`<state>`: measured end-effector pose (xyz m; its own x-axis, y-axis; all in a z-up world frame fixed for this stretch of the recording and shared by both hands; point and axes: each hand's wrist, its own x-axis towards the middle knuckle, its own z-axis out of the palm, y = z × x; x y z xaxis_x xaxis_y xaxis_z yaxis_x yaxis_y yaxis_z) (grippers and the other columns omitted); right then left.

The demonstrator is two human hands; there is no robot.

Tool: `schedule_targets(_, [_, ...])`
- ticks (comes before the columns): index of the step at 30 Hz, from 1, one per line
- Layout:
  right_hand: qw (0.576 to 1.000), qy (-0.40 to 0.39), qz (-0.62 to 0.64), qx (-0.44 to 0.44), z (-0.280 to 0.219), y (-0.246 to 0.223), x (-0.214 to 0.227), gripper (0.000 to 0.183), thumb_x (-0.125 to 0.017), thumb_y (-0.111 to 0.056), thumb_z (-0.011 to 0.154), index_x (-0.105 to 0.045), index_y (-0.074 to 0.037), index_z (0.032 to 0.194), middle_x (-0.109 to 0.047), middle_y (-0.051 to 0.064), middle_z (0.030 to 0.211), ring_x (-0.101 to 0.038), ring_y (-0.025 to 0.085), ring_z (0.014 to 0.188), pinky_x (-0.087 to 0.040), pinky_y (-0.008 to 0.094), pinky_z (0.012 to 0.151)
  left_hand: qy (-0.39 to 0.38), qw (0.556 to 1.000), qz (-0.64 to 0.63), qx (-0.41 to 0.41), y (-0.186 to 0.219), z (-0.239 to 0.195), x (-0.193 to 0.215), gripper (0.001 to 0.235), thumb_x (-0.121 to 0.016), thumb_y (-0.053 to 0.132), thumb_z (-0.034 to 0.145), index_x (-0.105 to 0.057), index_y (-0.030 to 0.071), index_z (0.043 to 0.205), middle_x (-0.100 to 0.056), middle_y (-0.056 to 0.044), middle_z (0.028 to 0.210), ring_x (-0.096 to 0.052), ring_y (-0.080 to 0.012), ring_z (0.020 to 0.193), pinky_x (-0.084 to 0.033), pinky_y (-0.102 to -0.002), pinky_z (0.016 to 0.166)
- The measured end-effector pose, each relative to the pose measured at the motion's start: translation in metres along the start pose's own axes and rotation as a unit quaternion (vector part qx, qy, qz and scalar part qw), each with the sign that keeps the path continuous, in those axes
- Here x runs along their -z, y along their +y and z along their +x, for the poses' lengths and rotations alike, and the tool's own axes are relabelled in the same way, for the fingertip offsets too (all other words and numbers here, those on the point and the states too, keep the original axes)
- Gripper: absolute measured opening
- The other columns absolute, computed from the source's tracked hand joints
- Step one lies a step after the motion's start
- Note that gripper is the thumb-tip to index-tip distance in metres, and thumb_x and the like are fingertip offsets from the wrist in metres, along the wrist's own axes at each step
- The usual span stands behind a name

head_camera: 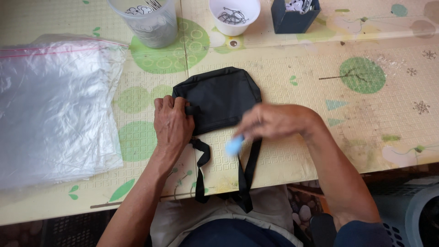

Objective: The person removes a black shoulder bag from a basket and places it on a table. They use a small blue brush to scrub the bag's surface and straps. The person then attaches a metal chain and a small bear-shaped charm to the bag's zipper.

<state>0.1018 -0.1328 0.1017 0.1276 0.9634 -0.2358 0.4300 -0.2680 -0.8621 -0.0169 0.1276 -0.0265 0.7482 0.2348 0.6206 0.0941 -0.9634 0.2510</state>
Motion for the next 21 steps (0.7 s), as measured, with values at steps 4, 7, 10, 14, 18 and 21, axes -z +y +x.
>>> schedule_targets(4, [0.997,-0.046,0.056,0.038,-0.016,-0.038,-0.003,0.031,-0.064,-0.013,0.096,-0.079,-0.017,0.123,-0.079,0.015,0.095,-0.07,0.021,0.082,-0.057,0.039,0.079,0.01,1.0,-0.008,0.004,0.001,-0.002,0.0,0.012,-0.065,0.014,0.093,-0.059,0.012,0.083,-0.042,-0.003,0.081,-0.053,-0.0294,0.086,-0.046,-0.038,0.074])
schedule_targets(7, [0.96,0.269,-0.053,-0.047,-0.029,-0.008,0.002,0.031,-0.057,-0.006,0.103,-0.071,-0.002,0.131,-0.072,0.02,0.094,-0.055,0.015,0.065,-0.053,0.034,0.076,0.018,1.0,-0.008,-0.013,0.002,0.002,0.001,0.011,-0.066,0.014,0.094,-0.061,0.012,0.084,-0.043,-0.003,0.081,-0.053,-0.0287,0.085,-0.045,-0.037,0.074])
schedule_targets(10, [0.95,0.267,-0.092,-0.129,-0.055,0.003,-0.005,0.035,-0.054,-0.003,0.102,-0.072,-0.002,0.132,-0.071,0.02,0.086,-0.064,0.026,0.066,-0.053,0.038,0.07,0.025,1.0,-0.008,-0.018,0.001,0.005,0.001,0.015,-0.065,0.015,0.096,-0.059,0.012,0.084,-0.041,-0.002,0.081,-0.052,-0.029,0.085,-0.045,-0.036,0.074])
schedule_targets(14, [0.986,0.02,0.148,0.075,-0.098,0.028,-0.022,0.032,-0.064,-0.007,0.095,-0.076,-0.009,0.124,-0.08,0.016,0.11,-0.075,0.026,0.092,-0.058,0.039,0.086,-0.086,0.996,-0.008,0.01,0.006,0.01,0.022,0.008,-0.059,0.012,0.088,-0.062,0.006,0.093,-0.05,-0.011,0.086,-0.053,-0.0358,0.094,-0.048,-0.043,0.072])
schedule_targets(18, [0.891,0.418,0.173,-0.031,-0.1,0.041,-0.046,0.035,-0.058,-0.006,0.102,-0.066,-0.001,0.135,-0.059,0.002,0.075,-0.049,0.004,0.063,-0.041,0.016,0.05,-0.33,0.94,-0.034,0.077,0.021,0.039,0.06,0.044,-0.055,0.027,0.085,-0.061,0.01,0.125,-0.065,-0.022,0.113,-0.061,-0.0499,0.119,-0.048,-0.059,0.097])
schedule_targets(21, [0.837,0.54,0.074,-0.054,-0.088,0.076,-0.057,0.034,-0.062,-0.013,0.105,-0.066,-0.006,0.138,-0.06,0.0,0.08,-0.051,0.001,0.068,-0.045,0.016,0.06,-0.469,0.881,0.064,0.023,0.071,0.075,0.135,0.078,-0.081,0.028,0.068,-0.057,0.019,0.142,-0.057,-0.023,0.143,-0.045,-0.0482,0.142,-0.036,-0.074,0.108])
